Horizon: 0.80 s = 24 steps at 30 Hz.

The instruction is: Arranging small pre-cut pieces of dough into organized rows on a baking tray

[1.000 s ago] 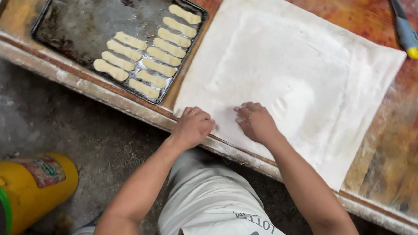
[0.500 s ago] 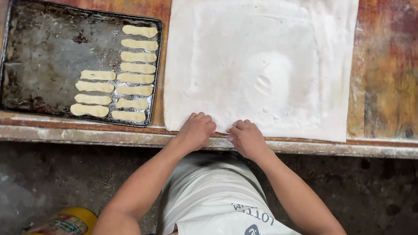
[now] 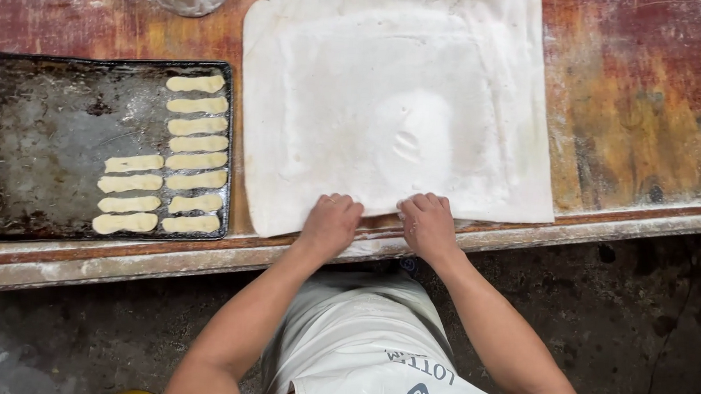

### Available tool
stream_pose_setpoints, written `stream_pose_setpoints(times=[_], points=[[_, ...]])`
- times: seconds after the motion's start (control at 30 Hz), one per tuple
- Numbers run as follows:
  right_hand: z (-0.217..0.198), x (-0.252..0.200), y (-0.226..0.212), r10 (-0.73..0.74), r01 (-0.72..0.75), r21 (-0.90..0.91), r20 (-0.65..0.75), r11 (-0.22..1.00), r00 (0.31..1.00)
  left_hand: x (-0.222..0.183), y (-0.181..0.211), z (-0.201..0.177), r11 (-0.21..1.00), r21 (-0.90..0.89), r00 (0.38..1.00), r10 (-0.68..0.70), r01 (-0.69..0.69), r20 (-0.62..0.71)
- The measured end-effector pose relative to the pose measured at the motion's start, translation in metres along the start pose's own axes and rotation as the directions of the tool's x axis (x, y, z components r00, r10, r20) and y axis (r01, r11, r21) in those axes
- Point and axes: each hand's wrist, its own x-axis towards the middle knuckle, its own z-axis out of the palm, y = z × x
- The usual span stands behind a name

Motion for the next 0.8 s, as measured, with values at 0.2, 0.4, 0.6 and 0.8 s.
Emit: stream_pose_setpoints(times=[0.2,0.4,0.6,0.8], points=[[-0.036,-0.025,0.048,0.037,-0.024,-0.066,0.206,0.998,0.978,0.037,0.042,-0.040,0.994,0.108,0.996,-0.029,0.020,0.082],[-0.046,-0.042,0.117,0.008,-0.008,-0.078,0.009,0.997,1.000,0.089,0.096,0.011,0.991,0.131,1.000,-0.012,0.009,0.019],[-0.070,-0.057,0.156,0.000,-0.001,0.003,0.477,1.000,0.879,0.081,0.116,0.038,0.988,0.145,0.984,-0.080,0.057,0.158],[-0.084,-0.043,0.168,0.065,0.010,-0.123,0.585,0.992,0.809,0.070,0.111,0.033,0.979,0.111,0.968,-0.188,0.171,0.165]])
